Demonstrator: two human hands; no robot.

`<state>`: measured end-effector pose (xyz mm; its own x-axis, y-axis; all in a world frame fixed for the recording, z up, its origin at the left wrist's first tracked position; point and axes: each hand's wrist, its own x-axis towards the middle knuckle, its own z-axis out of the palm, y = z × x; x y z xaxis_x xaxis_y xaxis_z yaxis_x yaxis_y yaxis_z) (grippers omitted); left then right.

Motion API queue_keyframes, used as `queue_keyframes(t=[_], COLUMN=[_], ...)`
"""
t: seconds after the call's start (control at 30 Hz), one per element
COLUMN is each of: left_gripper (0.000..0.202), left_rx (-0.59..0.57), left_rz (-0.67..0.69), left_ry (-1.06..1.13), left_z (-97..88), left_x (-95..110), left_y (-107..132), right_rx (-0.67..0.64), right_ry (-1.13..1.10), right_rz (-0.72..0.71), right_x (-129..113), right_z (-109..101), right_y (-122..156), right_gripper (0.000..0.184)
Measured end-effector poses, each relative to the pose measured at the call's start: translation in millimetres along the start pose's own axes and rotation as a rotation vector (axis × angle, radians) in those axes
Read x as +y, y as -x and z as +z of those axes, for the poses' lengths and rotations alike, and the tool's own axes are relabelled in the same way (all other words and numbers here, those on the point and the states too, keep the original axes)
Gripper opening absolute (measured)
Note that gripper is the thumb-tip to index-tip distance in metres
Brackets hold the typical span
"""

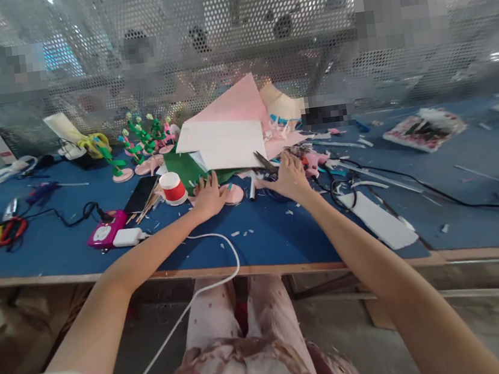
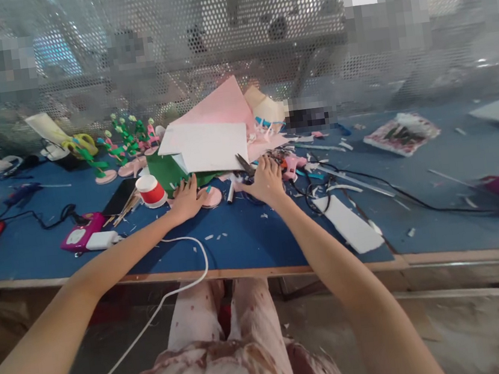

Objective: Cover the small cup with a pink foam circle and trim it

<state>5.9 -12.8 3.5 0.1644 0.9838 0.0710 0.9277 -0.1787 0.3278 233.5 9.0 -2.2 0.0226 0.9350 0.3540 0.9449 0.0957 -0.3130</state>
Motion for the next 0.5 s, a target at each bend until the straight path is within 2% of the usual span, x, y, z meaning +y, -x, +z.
queue_keyframes(t=[0.1, 0.27, 0.4, 0.5], left_gripper=[0.072, 0.074, 0.076, 0.076], left_rx=[-0.018, -0.033, 0.032, 0.126], left_rz=[0.01, 0.011, 0.019, 0.015], left_ry=[0.021, 0.063, 0.113, 0.176], left_z=[1.2, 4.5, 9.8, 13.8], left_x=[-2.4, -5.7, -8.6, -11.3], left_y=[-1.8, -4.4, -6.7, -9.0], right_rx=[-0.092, -0.007, 0.037, 0.045], right_ry=[0.005, -0.023, -0.045, -0.058], right_rz=[0.006, 0.022, -0.029, -0.056], right_x=[0.9, -0.4, 1.2, -0.9], right_z=[7.6, 18.6, 23.6, 23.8], right_y=[-0.1, 0.0, -1.0, -1.0], right_gripper=[0.102, 0.101, 0.099, 0.094])
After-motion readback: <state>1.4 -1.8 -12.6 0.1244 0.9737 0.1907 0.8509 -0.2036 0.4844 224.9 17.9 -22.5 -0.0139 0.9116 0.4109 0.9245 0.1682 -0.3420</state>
